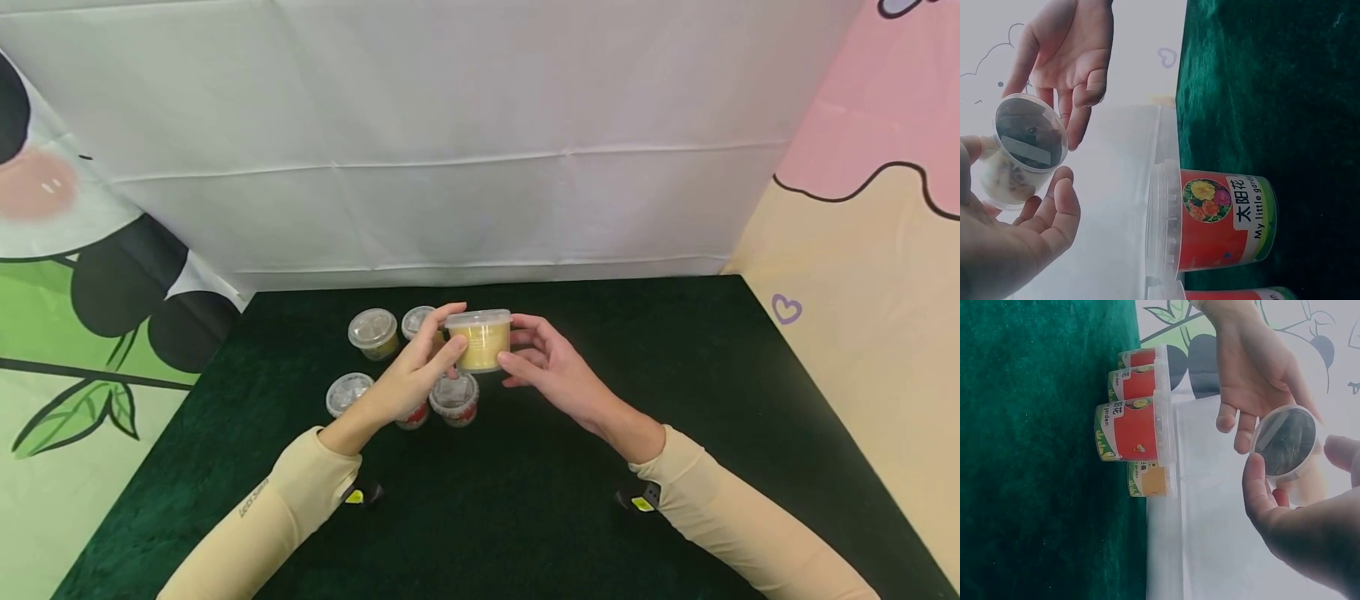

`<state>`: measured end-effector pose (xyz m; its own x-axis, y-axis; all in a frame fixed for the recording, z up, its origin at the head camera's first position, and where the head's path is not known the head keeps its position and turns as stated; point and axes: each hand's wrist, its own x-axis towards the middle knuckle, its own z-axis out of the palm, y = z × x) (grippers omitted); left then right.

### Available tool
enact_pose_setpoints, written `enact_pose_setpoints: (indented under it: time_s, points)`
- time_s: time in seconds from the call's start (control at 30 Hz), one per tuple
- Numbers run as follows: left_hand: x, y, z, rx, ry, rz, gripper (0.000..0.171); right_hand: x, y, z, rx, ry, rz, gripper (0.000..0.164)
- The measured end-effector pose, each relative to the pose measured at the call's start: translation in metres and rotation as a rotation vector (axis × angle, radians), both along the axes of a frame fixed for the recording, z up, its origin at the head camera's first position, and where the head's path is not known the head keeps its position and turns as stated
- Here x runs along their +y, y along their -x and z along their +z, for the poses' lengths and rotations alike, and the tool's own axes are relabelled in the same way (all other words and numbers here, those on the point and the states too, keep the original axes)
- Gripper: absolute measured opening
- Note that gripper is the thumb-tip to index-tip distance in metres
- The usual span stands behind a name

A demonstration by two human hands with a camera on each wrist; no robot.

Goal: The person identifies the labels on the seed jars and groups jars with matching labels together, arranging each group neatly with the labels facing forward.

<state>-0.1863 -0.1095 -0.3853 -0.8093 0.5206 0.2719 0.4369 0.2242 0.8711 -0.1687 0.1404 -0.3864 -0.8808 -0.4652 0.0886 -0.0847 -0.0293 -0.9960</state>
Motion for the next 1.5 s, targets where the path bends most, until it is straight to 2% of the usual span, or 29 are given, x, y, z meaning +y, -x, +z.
enact_pose_setpoints:
  time_s: [0.2,0.43,0.53,0.8,1.17,1.37,1.5]
  points:
    - [0.003,-0.001,0.000,-0.010,-0.020,-0.031,0.057,-0.002,0.000,-0.001,-0.005,0.004,0.010,0.062]
    - [0.008,-0.003,0.000,-0.063,-0.061,-0.082,0.058,-0.003,-0.001,0.000,-0.009,-0.003,0.042,0.064]
    - [0.010,-0.005,0.000,-0.073,-0.053,-0.101,0.061,-0.003,-0.002,0.001,-0.013,-0.003,0.057,0.066]
    - [0.015,-0.008,0.002,-0.026,-0.025,-0.128,0.064,-0.003,-0.003,0.002,0.046,-0.092,0.059,0.073]
    - [0.016,-0.011,0.004,-0.022,-0.025,-0.125,0.066,0.001,0.000,0.003,0.056,-0.123,0.072,0.071]
    - [0.012,-0.013,0.008,0.012,0.017,-0.065,0.066,0.008,0.005,0.002,0.065,-0.043,0.114,0.066]
    - [0.009,-0.013,0.011,0.048,0.052,-0.030,0.061,0.010,0.006,0.002,0.019,0.013,0.116,0.062]
